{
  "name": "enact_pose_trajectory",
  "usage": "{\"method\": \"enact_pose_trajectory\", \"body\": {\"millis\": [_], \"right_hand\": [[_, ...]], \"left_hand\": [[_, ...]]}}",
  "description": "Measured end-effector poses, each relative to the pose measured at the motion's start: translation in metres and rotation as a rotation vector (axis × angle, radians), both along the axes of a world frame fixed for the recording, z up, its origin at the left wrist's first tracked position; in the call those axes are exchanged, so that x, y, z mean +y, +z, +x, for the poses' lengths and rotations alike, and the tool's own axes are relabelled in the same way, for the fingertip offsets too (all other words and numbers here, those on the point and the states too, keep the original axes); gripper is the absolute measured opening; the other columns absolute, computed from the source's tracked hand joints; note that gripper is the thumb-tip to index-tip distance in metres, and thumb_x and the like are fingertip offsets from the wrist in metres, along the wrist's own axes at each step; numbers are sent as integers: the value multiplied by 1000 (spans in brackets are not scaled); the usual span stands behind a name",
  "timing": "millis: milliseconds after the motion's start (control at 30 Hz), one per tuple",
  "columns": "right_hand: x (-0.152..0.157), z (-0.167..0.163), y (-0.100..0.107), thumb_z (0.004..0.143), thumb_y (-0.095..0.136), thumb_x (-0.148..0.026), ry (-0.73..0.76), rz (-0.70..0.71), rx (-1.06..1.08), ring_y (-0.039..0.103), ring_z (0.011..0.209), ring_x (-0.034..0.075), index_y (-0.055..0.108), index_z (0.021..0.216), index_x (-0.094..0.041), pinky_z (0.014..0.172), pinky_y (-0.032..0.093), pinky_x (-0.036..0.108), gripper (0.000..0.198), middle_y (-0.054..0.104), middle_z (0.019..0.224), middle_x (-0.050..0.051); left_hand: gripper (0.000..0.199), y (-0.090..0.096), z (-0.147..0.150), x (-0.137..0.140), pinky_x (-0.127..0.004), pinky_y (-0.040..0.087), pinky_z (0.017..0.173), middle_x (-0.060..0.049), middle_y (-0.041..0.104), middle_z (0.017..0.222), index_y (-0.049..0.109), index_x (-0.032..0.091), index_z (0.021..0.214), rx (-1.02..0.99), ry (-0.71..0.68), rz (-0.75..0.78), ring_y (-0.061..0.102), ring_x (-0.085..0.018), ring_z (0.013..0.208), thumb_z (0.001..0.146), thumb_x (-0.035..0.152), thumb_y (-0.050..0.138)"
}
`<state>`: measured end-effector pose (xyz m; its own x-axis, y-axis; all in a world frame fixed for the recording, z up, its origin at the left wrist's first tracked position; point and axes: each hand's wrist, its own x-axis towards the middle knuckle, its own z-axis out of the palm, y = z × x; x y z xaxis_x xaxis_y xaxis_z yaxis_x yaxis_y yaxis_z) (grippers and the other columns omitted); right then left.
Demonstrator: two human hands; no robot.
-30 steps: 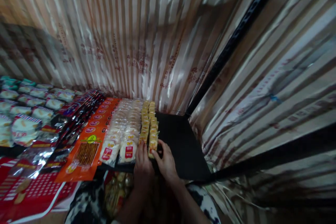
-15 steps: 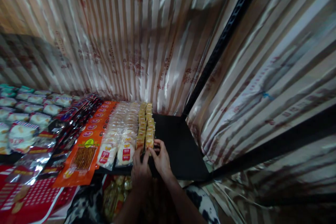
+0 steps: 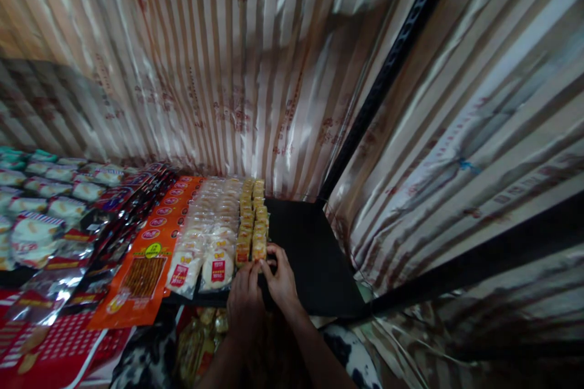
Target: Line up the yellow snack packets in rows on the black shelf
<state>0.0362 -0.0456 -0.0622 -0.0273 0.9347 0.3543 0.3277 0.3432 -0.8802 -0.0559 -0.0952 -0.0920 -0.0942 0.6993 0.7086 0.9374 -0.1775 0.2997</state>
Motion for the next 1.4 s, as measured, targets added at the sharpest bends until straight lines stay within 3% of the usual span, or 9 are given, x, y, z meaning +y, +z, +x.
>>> {"method": "enact_pose_trajectory", "body": {"millis": [133,267,367,533,767,933,1267,1400], "right_hand": [[2,3,-3,79,52,-30,9,-32,53,58,102,20,58,98,-21,77,53,29,22,58,114,8],[22,13,-1,82,46,-46,-158,-223,150,56,108,22,56,114,-20,89,49,36,42,56,122,10],[38,14,5,82,41,-55,-117,-286,158,55,111,24,61,111,-20,97,43,40,50,59,121,10],[40,-1,6,81,41,-60,-11,-262,189,50,118,22,63,111,-22,106,34,39,54,60,122,7],[37,-7,-4,83,38,-59,-11,-183,115,44,124,22,60,117,-21,109,28,42,55,54,130,8],[43,-5,-3,85,37,-58,-64,-185,104,44,125,21,58,118,-21,109,30,42,54,52,132,8],[40,-10,2,84,34,-62,32,-291,129,42,126,21,49,128,-19,109,28,41,63,49,135,8],[48,-11,4,85,31,-62,-60,-236,81,43,126,22,53,124,-19,109,29,42,62,52,132,9]], "left_hand": [[35,-4,1,0,-30,46,88,-9,62,108,56,13,115,15,29,-27,57,-17,102,83,8,42],[41,-5,1,0,-29,47,88,-9,62,109,56,13,116,59,34,-59,57,-17,102,79,3,39],[43,-4,0,-1,-29,47,88,-9,62,110,56,13,117,81,49,-90,57,-17,102,78,2,40],[43,-4,1,-1,-30,47,86,-10,62,113,54,13,120,144,44,-114,57,-18,105,79,6,44],[44,1,2,-1,-32,47,88,-12,60,114,52,12,122,150,43,-139,55,-19,108,80,6,43],[42,1,2,-1,-31,47,87,-12,59,117,53,11,121,164,51,-116,54,-20,110,80,7,43],[45,-9,1,-2,-34,46,91,-13,56,123,47,10,126,216,32,-65,50,-21,116,82,8,40],[46,-10,2,-1,-33,44,92,-13,57,122,46,10,127,182,58,-71,50,-21,116,81,8,41]]}}
